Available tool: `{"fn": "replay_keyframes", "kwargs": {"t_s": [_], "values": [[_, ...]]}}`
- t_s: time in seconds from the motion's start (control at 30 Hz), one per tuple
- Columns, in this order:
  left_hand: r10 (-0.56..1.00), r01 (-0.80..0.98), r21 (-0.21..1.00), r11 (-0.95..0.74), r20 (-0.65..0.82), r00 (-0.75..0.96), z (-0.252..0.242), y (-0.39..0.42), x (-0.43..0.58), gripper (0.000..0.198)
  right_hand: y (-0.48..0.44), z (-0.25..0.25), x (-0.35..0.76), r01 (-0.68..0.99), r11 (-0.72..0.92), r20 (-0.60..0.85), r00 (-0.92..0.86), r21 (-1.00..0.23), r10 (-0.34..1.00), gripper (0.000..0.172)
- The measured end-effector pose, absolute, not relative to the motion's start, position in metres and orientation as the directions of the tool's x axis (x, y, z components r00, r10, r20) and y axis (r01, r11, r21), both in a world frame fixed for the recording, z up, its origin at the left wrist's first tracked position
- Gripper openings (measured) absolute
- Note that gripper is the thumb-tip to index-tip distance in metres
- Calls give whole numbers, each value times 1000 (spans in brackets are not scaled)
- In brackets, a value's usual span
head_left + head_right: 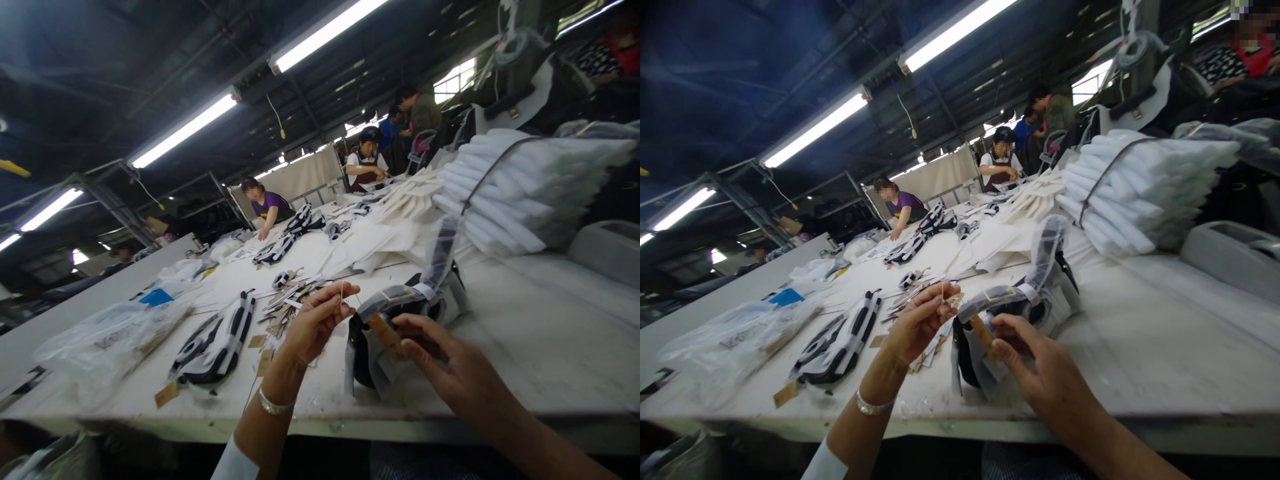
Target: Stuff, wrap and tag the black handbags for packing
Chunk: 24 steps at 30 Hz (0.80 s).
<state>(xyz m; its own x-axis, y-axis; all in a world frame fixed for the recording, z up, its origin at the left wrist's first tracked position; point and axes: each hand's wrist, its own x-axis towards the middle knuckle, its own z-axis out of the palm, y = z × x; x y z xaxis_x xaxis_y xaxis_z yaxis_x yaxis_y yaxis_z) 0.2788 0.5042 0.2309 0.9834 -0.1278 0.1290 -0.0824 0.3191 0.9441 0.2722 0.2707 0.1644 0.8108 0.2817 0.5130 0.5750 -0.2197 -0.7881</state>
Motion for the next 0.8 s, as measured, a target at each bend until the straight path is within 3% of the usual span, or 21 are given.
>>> {"fn": "replay_keyframes", "kwargs": {"t_s": [0.13,0.27,0.37,0.47,0.53,0.7,0.8], "values": [[-148,-70,961,268,113,983,233,500,276,32,274,158,274,672,-68,607,703,-737,370,37],[-168,-70,961,268,118,979,233,499,277,34,276,156,281,889,-55,775,426,-455,467,57],[-157,-74,963,258,117,981,233,497,278,35,277,162,288,960,-182,838,275,-212,472,46],[-122,-85,965,246,118,986,232,497,281,33,278,170,294,972,-221,871,179,-84,457,27],[-99,-94,967,235,120,988,229,496,284,33,280,177,296,972,-184,883,209,-143,420,21],[-93,-146,970,193,166,982,221,494,292,43,288,197,298,838,-126,788,544,-531,289,11],[-100,-204,966,160,221,970,220,494,293,50,294,207,300,776,-200,720,630,-598,292,12]]}}
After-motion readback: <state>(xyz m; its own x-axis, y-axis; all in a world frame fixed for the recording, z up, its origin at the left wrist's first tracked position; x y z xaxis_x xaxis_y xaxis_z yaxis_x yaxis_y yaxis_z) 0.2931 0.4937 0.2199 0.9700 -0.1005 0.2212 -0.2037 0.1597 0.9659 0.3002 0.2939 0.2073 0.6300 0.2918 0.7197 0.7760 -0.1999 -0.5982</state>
